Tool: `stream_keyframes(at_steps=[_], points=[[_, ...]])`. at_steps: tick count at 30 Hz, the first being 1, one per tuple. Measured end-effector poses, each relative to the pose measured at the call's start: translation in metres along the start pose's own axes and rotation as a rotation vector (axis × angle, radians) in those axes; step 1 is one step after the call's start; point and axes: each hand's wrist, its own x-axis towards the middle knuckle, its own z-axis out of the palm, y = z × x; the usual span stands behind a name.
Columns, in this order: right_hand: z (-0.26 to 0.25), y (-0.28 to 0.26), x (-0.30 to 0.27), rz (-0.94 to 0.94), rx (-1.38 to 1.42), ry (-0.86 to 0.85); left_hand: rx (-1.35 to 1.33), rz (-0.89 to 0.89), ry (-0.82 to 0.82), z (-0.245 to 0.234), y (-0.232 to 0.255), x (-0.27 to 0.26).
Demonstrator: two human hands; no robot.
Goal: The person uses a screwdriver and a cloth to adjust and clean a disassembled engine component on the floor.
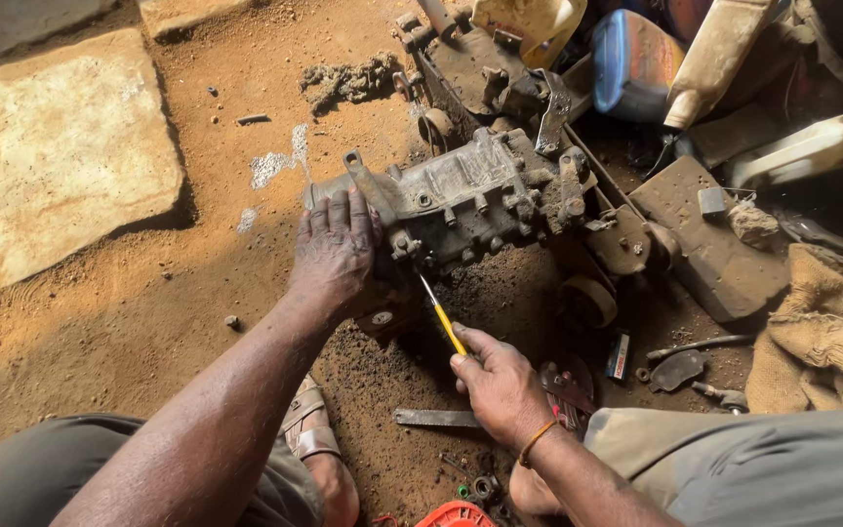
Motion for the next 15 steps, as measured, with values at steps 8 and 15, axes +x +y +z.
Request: stream_keyframes(at_steps=[8, 15], points=[[0.012, 0.013, 0.040, -0.075, 0.463, -0.047, 0.077, -0.034, -0.085, -0.004, -0.002, -0.003], [0.020, 0.012, 0.030, -0.170, 0.184, 0.083, 0.153, 0.046, 0.051, 0.014, -0.010, 0.002]])
